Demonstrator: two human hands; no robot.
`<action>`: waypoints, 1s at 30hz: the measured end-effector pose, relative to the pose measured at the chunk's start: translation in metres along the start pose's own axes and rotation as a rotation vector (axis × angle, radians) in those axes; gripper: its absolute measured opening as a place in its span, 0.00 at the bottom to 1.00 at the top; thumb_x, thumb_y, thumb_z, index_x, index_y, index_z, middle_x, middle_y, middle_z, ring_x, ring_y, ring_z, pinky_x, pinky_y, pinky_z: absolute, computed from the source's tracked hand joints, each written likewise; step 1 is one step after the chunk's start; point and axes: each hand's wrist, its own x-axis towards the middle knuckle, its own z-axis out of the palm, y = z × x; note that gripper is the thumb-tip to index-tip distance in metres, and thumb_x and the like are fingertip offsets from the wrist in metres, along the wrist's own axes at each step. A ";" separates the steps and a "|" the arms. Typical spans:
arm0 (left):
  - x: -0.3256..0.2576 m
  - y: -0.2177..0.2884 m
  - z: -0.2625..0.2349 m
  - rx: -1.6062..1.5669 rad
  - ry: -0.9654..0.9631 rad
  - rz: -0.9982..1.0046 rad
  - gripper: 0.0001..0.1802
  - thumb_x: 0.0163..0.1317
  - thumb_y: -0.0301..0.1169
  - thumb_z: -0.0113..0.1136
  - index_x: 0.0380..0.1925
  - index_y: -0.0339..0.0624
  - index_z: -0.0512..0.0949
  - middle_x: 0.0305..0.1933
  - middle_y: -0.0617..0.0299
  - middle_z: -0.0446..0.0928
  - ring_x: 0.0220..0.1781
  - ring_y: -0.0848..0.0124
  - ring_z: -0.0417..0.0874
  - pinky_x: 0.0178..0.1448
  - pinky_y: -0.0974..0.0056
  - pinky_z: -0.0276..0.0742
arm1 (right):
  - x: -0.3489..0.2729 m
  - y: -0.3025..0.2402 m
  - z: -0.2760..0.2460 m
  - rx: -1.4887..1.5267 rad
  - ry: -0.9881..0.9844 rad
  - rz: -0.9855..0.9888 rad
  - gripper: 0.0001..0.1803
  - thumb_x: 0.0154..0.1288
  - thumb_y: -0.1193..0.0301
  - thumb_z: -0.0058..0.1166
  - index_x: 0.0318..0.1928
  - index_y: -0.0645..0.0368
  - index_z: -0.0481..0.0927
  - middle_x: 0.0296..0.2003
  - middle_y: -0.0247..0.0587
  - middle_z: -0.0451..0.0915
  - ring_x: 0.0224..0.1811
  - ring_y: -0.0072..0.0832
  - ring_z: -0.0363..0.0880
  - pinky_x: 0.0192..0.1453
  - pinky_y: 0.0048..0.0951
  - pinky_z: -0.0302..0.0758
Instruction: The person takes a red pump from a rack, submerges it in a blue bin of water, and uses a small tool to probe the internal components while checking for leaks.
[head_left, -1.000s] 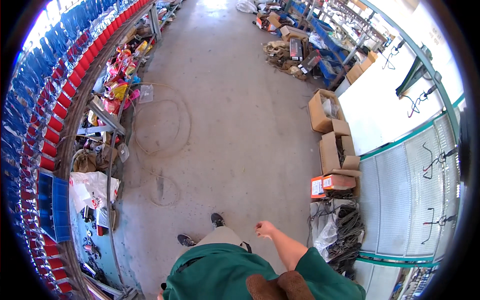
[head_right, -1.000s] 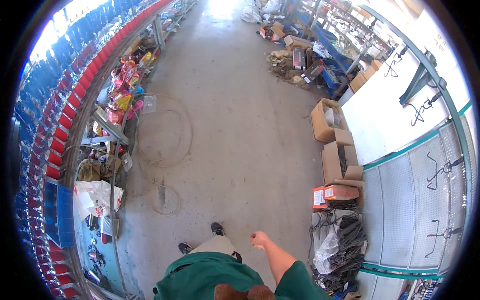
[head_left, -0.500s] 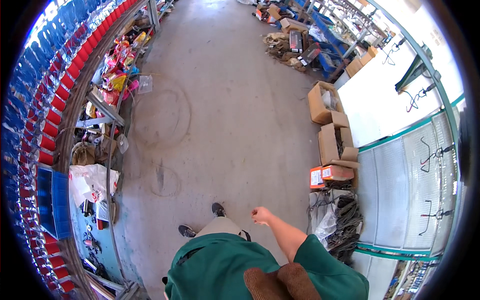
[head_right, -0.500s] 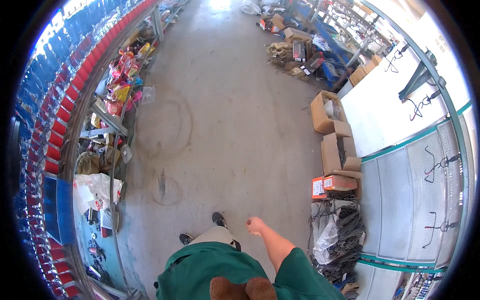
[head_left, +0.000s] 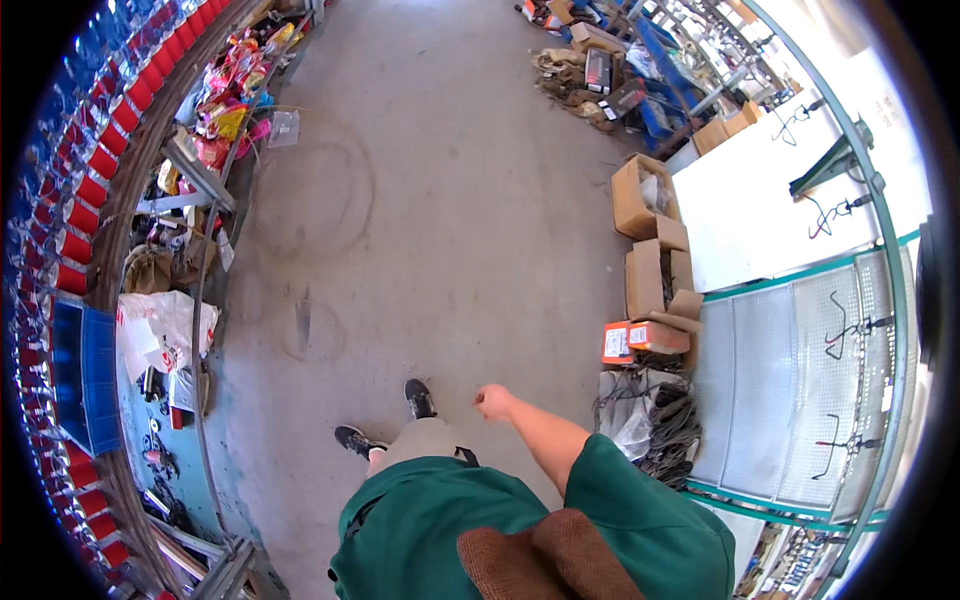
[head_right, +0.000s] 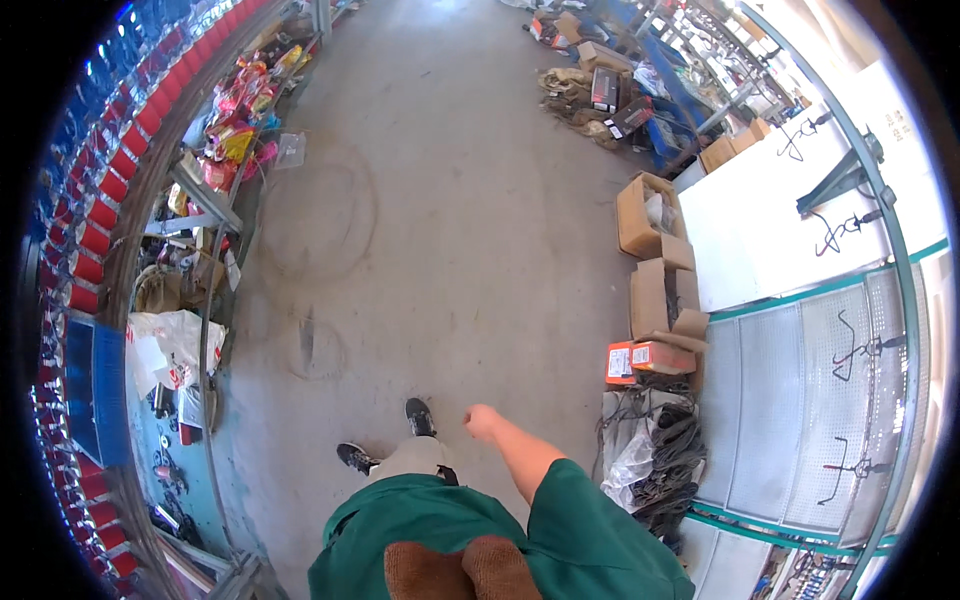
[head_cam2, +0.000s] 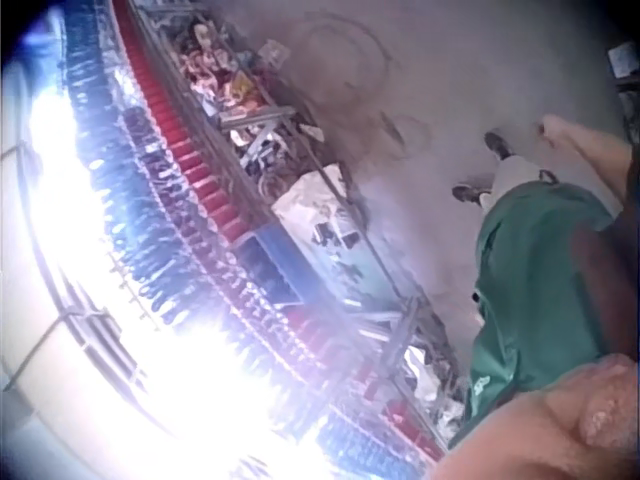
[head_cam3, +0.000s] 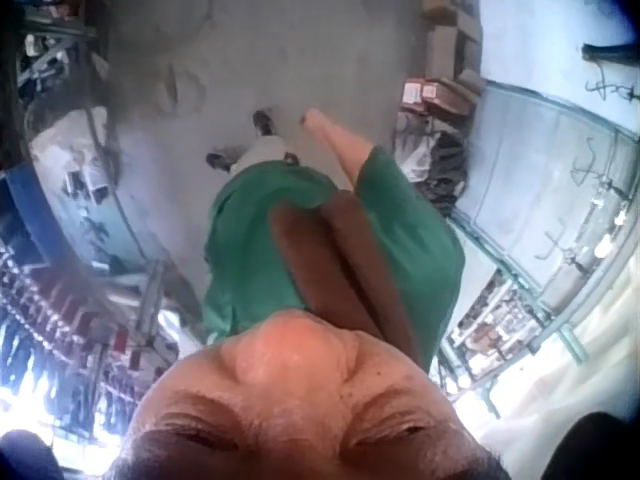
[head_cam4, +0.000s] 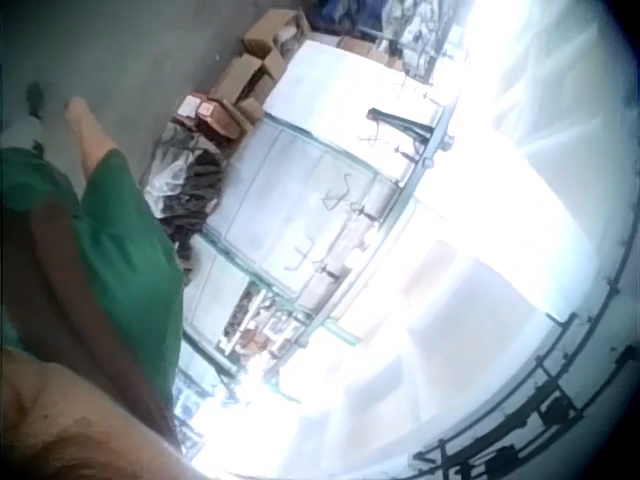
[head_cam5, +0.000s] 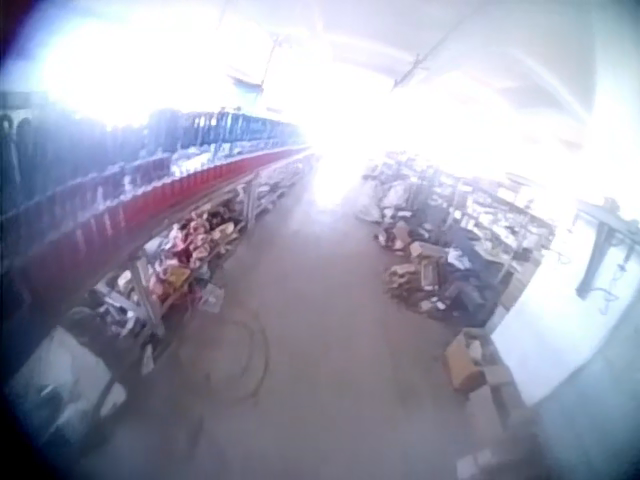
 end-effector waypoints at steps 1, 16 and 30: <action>-0.004 -0.007 0.002 -0.005 0.000 -0.007 0.17 0.65 0.35 0.60 0.46 0.34 0.87 0.32 0.53 0.87 0.32 0.67 0.87 0.38 0.58 0.82 | 0.002 -0.007 -0.003 -0.008 0.014 0.001 0.16 0.61 0.72 0.57 0.50 0.59 0.88 0.36 0.44 0.90 0.33 0.32 0.90 0.41 0.37 0.86; -0.130 -0.074 0.057 -1.010 0.304 -0.561 0.18 0.70 0.28 0.56 0.55 0.27 0.80 0.43 0.55 0.84 0.38 0.63 0.88 0.41 0.61 0.89 | -0.017 -0.153 0.015 -0.256 -0.132 0.046 0.16 0.71 0.70 0.60 0.56 0.60 0.85 0.44 0.37 0.88 0.39 0.26 0.86 0.37 0.31 0.82; -0.150 -0.069 0.175 -1.726 0.532 -1.015 0.30 0.73 0.27 0.53 0.74 0.46 0.62 0.55 0.57 0.76 0.47 0.66 0.83 0.41 0.54 0.90 | 0.036 -0.509 0.115 -1.125 -0.218 -0.258 0.16 0.70 0.73 0.58 0.55 0.63 0.83 0.41 0.40 0.89 0.37 0.27 0.88 0.33 0.31 0.79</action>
